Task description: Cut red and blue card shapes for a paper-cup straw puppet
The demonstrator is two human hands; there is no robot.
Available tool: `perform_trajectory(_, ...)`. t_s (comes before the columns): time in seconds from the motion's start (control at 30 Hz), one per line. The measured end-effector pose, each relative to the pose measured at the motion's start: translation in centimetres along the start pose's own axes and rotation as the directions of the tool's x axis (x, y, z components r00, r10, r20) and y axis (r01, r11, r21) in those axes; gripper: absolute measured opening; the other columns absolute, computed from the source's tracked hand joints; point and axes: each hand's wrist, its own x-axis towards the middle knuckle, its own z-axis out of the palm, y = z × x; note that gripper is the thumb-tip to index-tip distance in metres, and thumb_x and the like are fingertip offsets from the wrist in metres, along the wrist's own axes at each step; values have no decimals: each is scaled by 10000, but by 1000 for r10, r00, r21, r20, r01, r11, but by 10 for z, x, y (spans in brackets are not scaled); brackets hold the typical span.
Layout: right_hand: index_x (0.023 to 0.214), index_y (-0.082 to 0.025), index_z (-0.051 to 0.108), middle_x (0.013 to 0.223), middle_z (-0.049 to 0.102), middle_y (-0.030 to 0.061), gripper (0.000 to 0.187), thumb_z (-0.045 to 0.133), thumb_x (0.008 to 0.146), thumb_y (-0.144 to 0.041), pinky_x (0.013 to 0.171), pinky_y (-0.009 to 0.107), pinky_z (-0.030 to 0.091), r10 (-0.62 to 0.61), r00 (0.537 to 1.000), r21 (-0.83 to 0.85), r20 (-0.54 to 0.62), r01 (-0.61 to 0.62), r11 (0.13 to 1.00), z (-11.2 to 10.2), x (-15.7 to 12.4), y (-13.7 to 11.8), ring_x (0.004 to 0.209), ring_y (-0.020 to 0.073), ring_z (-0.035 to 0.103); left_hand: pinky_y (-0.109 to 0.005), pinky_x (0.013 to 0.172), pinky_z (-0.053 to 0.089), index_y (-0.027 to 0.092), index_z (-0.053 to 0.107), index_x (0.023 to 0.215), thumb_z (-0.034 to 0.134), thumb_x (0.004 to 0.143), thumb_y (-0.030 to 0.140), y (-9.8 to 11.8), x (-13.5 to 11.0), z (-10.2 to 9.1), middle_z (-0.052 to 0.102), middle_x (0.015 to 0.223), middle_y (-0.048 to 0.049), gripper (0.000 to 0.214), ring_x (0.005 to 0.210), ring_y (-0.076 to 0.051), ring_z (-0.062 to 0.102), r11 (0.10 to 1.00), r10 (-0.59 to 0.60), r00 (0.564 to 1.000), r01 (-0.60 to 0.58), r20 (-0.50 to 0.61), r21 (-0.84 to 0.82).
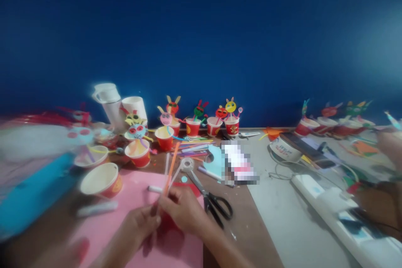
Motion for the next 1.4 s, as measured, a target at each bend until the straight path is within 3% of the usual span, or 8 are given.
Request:
perform_trajectory(0.17, 684, -133, 622, 629, 601, 3, 203, 497, 793, -251, 529, 198, 380, -2, 1000, -25, -23, 1, 1000, 2, 0, 0, 587, 117, 529, -159, 316, 245, 129, 531, 625, 526, 748, 415, 1, 4, -6, 581, 426, -23, 311, 289, -66, 420, 1000, -15, 1000, 15, 22, 21)
perform_trajectory(0.4, 780, -142, 606, 638, 553, -11, 147, 550, 761, -277, 553, 201, 398, -50, 988, 127, -144, 69, 990, 4, 8, 1, 589, 110, 503, -166, 326, 277, 139, 540, 633, 577, 688, 468, -5, 18, -4, 580, 423, -26, 336, 306, -84, 448, 998, 45, 999, -44, 22, -45)
perform_trajectory(0.53, 680, -126, 621, 600, 530, -11, 163, 548, 751, -254, 532, 192, 377, -9, 987, 29, -160, 13, 1000, 6, 5, -1, 565, 102, 468, -222, 463, 399, 124, 601, 704, 587, 663, 500, -12, 20, -3, 615, 546, -58, 378, 494, -152, 555, 992, 92, 991, -82, 99, -99)
perform_trajectory(0.7, 702, -127, 646, 557, 532, -20, 125, 532, 726, -174, 506, 191, 363, 56, 991, 15, -124, -54, 998, 10, 3, 2, 528, 100, 470, -279, 661, 437, 127, 630, 824, 617, 645, 477, -9, 15, 0, 646, 786, -74, 393, 746, -215, 575, 976, 171, 983, -159, 73, -149)
perform_trajectory(0.9, 678, -133, 639, 601, 526, -15, 81, 575, 708, -173, 533, 202, 374, -13, 981, -61, -192, 1, 998, 12, 4, 0, 573, 112, 479, -242, 553, 430, 139, 658, 781, 544, 712, 483, 0, 14, -1, 658, 710, -61, 369, 639, -186, 576, 992, 123, 991, -123, 53, -19)
perform_trajectory(1.0, 822, -154, 629, 696, 579, 10, 133, 563, 748, -242, 618, 233, 419, -50, 974, 88, -222, 71, 994, 10, 4, -1, 666, 142, 526, -219, 493, 417, 129, 651, 773, 547, 707, 490, -5, 16, -2, 665, 706, -74, 381, 599, -172, 583, 992, 116, 991, -113, 64, -52)
perform_trajectory(1.13, 972, -178, 594, 832, 613, 45, 229, 542, 785, -300, 695, 273, 442, -42, 953, 286, -300, 131, 949, 6, 6, 3, 758, 164, 553, -205, 426, 397, 94, 610, 724, 536, 718, 488, -11, 17, -5, 653, 610, -100, 401, 469, -138, 563, 990, 31, 987, -9, 158, -138)
perform_trajectory(1.4, 757, -169, 567, 650, 549, -15, 51, 580, 753, -218, 579, 227, 418, -60, 951, 374, -304, 177, 911, 6, 8, 10, 585, 105, 509, -206, 453, 421, 91, 587, 723, 529, 764, 368, 7, 7, -3, 653, 667, -105, 286, 519, -134, 584, 976, -6, 985, 44, 174, -215)
